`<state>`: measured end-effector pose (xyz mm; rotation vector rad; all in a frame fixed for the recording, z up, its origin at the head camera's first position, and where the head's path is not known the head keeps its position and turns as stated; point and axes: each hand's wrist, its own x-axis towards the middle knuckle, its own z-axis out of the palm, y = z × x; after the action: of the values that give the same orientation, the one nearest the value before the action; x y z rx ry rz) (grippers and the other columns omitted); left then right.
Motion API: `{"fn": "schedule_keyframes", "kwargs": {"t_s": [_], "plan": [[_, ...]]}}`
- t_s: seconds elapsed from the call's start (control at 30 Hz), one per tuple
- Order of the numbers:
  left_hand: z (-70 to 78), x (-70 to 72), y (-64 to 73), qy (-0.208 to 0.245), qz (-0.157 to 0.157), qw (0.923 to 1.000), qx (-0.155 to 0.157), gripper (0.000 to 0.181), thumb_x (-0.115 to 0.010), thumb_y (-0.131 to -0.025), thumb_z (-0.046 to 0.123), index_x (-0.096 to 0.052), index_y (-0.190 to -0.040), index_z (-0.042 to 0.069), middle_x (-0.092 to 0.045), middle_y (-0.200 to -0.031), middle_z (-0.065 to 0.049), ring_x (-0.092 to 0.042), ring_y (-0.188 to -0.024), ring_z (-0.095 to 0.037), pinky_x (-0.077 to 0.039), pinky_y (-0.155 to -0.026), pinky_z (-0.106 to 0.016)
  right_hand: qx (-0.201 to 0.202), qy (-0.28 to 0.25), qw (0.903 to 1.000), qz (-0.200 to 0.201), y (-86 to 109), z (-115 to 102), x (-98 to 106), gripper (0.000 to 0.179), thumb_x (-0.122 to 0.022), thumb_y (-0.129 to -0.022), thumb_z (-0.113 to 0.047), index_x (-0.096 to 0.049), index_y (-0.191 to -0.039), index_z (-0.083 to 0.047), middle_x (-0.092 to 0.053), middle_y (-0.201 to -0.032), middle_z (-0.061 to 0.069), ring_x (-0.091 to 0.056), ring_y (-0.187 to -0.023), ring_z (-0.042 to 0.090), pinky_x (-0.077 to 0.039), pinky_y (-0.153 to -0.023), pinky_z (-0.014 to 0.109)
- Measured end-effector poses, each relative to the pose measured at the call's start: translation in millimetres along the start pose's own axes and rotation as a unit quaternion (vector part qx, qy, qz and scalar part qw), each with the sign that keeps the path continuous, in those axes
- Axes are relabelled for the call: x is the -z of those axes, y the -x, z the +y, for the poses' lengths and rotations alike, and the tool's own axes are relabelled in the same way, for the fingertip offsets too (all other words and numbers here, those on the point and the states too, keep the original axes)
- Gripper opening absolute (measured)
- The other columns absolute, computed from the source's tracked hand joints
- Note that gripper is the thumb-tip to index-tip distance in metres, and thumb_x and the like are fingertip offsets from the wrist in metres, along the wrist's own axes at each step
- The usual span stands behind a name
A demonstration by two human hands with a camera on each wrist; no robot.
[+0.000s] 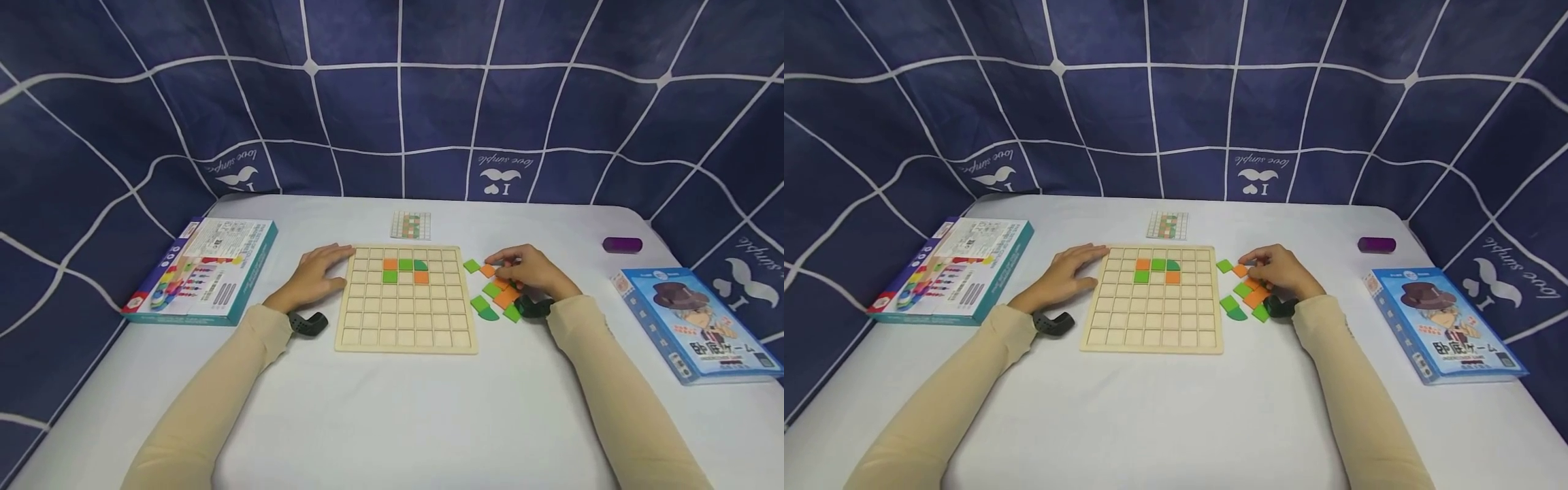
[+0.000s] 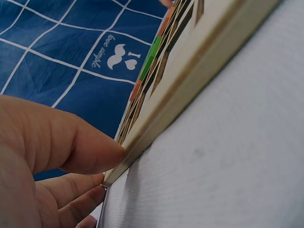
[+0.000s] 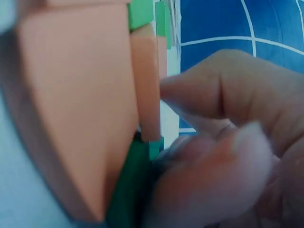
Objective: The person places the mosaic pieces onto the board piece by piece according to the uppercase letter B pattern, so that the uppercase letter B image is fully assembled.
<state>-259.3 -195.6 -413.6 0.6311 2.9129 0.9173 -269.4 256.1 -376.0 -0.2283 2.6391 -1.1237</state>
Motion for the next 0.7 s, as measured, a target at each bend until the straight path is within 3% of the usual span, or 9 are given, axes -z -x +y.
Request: {"fn": "schedule_keyframes", "kwargs": {"t_s": [0.27, 0.7], "plan": [[-0.4, 0.3, -4.1, 0.005, 0.000, 1.0000, -0.001, 0.074, -0.066, -0.090, 0.018, -0.050, -0.160, 0.003, -0.045, -0.168, -0.018, -0.027, -0.162, -0.040, -0.012, -0.130, -0.060, -0.025, 0.001, 0.9997, 0.006, -1.7, 0.4, 2.0, 0.034, -0.078, -0.099, -0.015, -0.074, -0.128, 0.003, -0.051, -0.087, 0.004, -0.053, -0.063, 0.014, -0.048, -0.057, 0.022], [3.7, 2.3, -1.1, 0.004, 0.002, 1.0000, -0.005, 0.073, -0.064, -0.089, 0.018, -0.051, -0.159, 0.001, -0.045, -0.168, -0.020, -0.027, -0.162, -0.041, -0.013, -0.130, -0.060, -0.020, 0.013, 0.9995, 0.022, -2.5, 0.5, 1.7, 0.033, -0.078, -0.099, -0.017, -0.072, -0.122, 0.006, -0.062, -0.083, 0.005, -0.060, -0.065, 0.014, -0.055, -0.058, 0.022]]}}
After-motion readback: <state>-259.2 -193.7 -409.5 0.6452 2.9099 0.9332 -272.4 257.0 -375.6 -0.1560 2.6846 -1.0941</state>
